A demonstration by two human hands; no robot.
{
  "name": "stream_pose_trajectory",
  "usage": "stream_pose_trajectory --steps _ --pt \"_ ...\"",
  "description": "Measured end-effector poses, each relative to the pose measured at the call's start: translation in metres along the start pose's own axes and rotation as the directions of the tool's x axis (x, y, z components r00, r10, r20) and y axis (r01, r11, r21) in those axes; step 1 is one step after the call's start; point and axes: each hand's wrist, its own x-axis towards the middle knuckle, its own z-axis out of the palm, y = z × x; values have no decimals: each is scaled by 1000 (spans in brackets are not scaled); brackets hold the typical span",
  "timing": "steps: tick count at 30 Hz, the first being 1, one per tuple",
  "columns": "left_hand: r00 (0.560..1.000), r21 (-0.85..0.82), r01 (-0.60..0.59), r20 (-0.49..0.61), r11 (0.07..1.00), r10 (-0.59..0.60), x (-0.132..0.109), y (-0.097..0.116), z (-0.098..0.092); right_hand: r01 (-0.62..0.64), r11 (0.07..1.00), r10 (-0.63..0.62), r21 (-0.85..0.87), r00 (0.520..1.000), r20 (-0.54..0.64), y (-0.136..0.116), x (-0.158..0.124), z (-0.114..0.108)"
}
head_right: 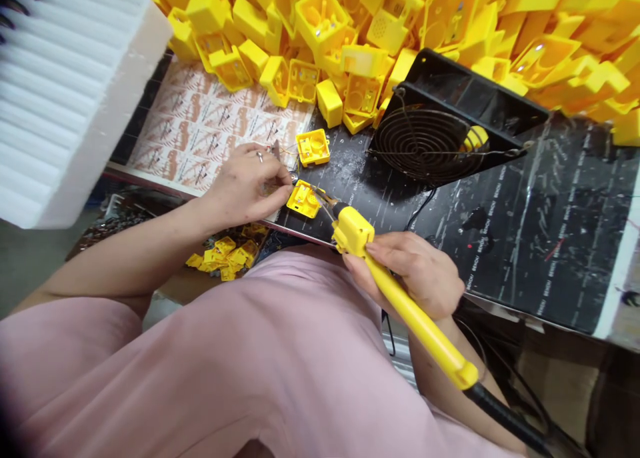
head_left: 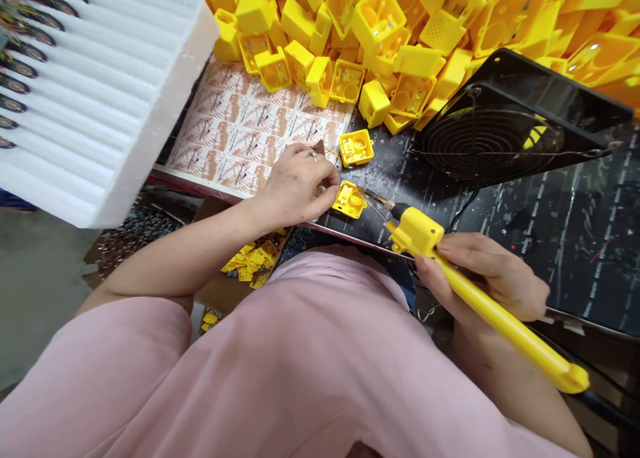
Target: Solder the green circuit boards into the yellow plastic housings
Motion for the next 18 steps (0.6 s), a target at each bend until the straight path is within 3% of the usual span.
stream_pose_trajectory --steps 8,13,18 --pt "999 33 -38 15 999 37 0 0 6 123 992 -123 -25 992 23 0 11 9" --pt "998 46 -5 69 999 2 4 1 2 218 975 -213 -33 971 106 -2 20 5" --pt "996 64 -9 92 998 3 6 1 1 73 996 -69 -45 993 98 0 10 -7"
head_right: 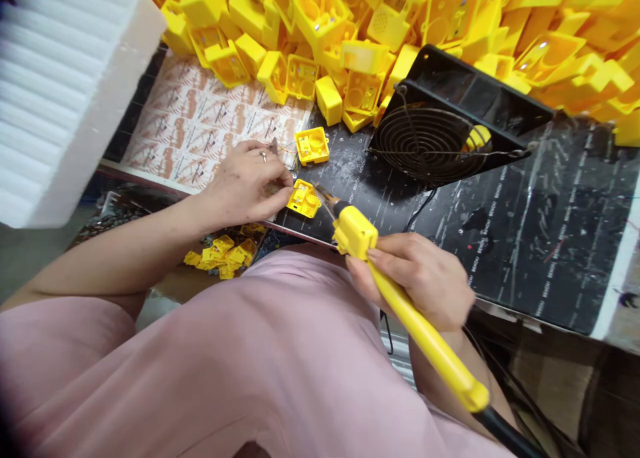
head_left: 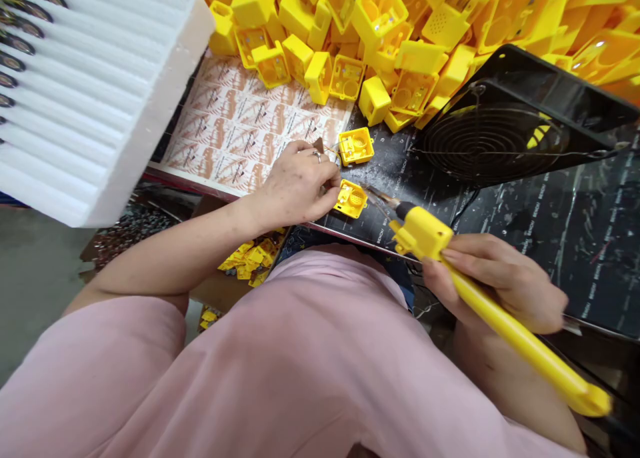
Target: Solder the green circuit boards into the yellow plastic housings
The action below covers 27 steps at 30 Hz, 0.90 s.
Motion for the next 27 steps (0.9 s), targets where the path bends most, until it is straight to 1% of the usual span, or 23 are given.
stream_pose_trajectory --steps 2,4,7,10,12,14,18,20,24,27 --pt "1000 -1 -7 -6 1000 7 0 0 0 -53 998 54 23 997 -48 0 -7 -1" --pt "999 -3 -17 -31 1000 17 -1 -1 1 -69 997 72 45 993 -89 -2 -11 0" --pt "998 2 -37 -59 999 37 -1 -2 1 -66 996 71 54 994 -89 -2 -9 5" --pt "997 16 -48 -52 999 49 -1 -3 0 6 997 1 79 997 -82 1 -2 11" --pt "998 25 -52 -41 998 53 -1 -3 -1 76 992 -67 99 993 -96 3 5 15" --pt "998 34 -47 -29 998 48 -1 -2 -1 113 989 -102 98 989 -111 3 11 20" --pt "999 49 -43 -22 998 44 0 -2 -1 136 988 -133 68 990 -55 1 19 20" --pt "998 66 -58 -27 996 60 0 -2 -1 127 991 -126 47 992 -28 0 19 15" --pt "996 87 -86 -26 992 88 1 -1 -1 79 997 -79 -13 997 -22 -1 17 3" --pt "994 99 -99 -33 990 103 1 -1 -1 110 994 -110 -15 994 4 0 17 3"
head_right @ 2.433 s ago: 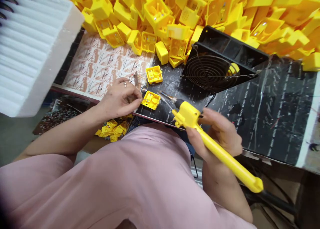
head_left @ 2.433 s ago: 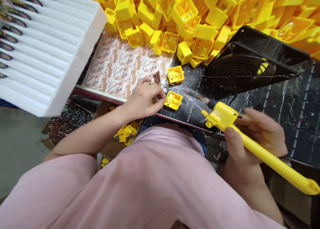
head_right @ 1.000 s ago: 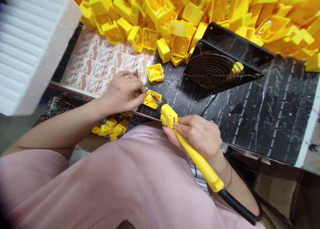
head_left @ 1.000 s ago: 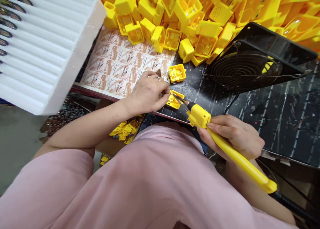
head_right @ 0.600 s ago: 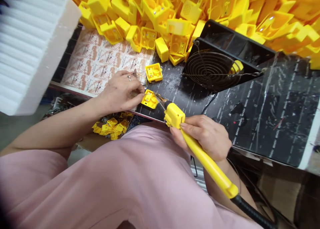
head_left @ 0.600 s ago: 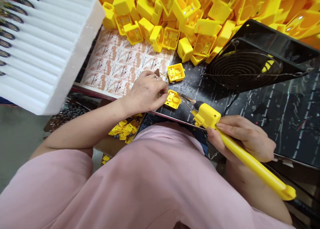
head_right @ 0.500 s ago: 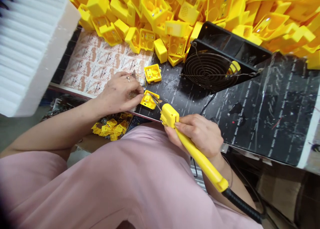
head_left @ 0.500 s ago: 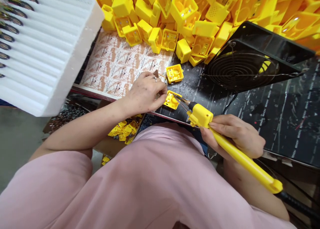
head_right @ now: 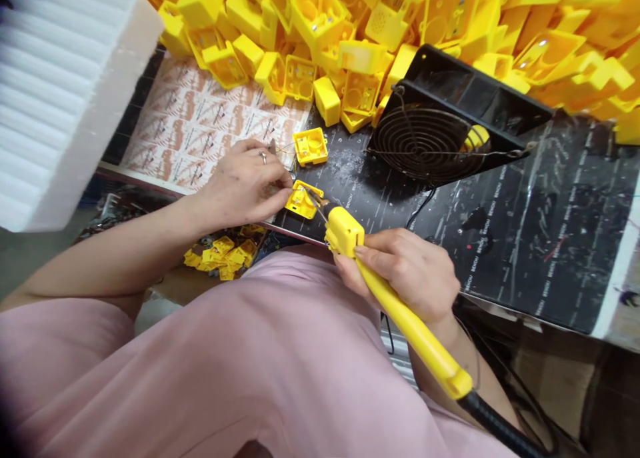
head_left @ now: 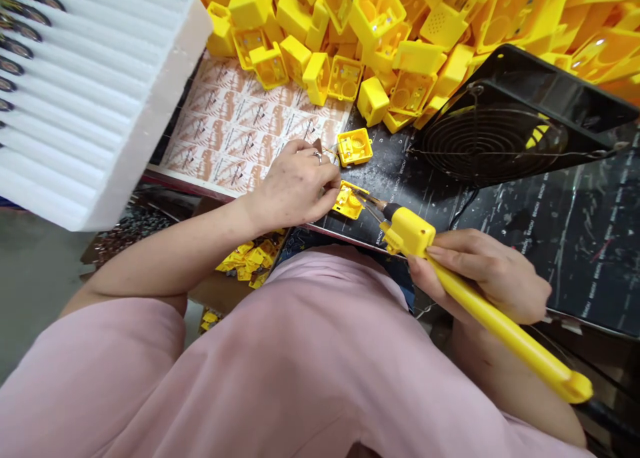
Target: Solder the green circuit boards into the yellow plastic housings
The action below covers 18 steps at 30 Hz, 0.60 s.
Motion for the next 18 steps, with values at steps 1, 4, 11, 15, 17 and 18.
stream_pose_trajectory --steps 1,4,11,15,17,18 --pt "1000 4 0 -3 1000 0 0 0 0 11 1000 -11 12 1000 0 0 1 2" --pt "1000 8 9 0 1000 -9 0 0 0 47 998 -46 52 999 -16 2 2 7" --pt "1000 32 -1 31 999 0 2 1 -2 -79 989 88 124 994 -69 2 -12 -1" --pt "999 33 12 47 999 -14 2 1 -3 -172 979 180 107 981 -78 2 -23 -1" --pt "999 31 20 49 999 -22 2 1 -3 -187 975 201 120 973 -114 2 -25 2" --pt "999 28 21 47 999 -23 2 1 -3 -189 975 205 119 968 -144 2 -25 3"
